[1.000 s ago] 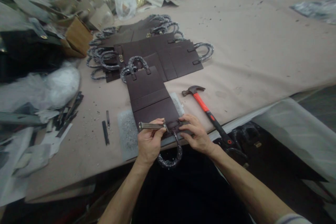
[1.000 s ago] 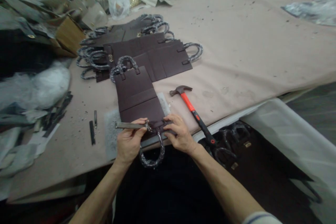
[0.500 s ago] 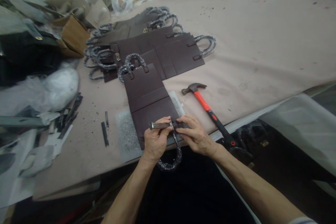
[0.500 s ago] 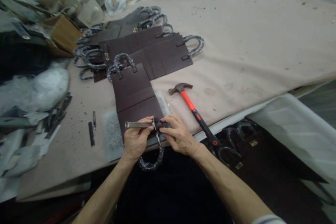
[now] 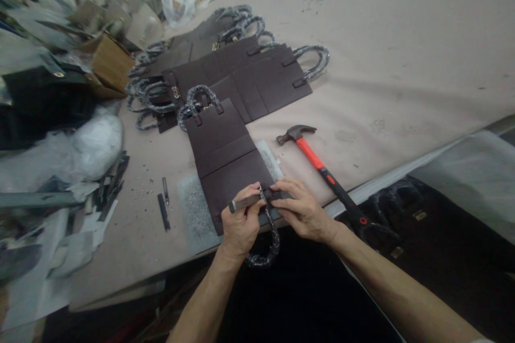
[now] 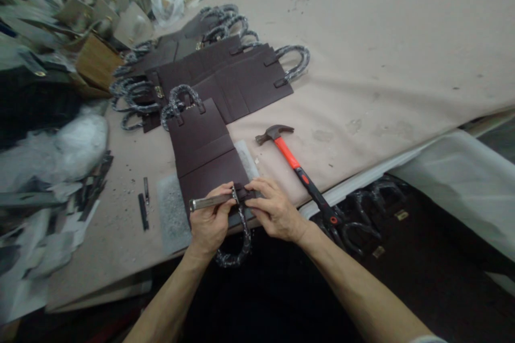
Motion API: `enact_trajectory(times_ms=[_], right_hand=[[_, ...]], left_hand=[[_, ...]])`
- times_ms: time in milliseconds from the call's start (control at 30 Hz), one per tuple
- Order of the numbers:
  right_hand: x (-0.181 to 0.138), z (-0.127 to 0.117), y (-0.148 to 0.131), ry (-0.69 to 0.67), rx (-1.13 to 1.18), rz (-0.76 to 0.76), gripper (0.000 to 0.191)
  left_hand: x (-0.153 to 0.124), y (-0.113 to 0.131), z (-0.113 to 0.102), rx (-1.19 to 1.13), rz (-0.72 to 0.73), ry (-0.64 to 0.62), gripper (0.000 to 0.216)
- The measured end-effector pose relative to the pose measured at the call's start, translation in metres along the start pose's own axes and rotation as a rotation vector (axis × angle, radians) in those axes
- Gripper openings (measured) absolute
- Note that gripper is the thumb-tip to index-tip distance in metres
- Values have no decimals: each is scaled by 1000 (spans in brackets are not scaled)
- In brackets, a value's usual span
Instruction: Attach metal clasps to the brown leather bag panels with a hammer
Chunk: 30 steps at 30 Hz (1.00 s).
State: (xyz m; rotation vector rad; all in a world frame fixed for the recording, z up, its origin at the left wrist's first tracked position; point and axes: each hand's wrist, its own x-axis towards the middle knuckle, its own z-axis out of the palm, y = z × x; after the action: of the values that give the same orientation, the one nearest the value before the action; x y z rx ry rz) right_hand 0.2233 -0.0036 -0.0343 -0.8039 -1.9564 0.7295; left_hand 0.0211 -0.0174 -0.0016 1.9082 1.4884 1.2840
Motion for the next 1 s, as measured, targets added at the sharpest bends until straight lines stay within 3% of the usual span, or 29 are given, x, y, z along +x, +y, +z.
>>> enact_trajectory(times_ms=[200,400,533,767,1000], right_hand=[[0,0,-3,32,24,1,33],[-1,-4,-16,336,-119,98,32],[0,-23,-16,437,-267,188,26],[-6,-56,4,438,-445,321,15],[-9,-58,18,281,-551,392,20]], left_hand=[[-2,7,1,59,80,3,12],[-1,8,2,74,64,20,11],[1,5,3,93,94,-14,10],[3,4,5,125,103,-2,7],[5,7,7,142,110,-14,11]])
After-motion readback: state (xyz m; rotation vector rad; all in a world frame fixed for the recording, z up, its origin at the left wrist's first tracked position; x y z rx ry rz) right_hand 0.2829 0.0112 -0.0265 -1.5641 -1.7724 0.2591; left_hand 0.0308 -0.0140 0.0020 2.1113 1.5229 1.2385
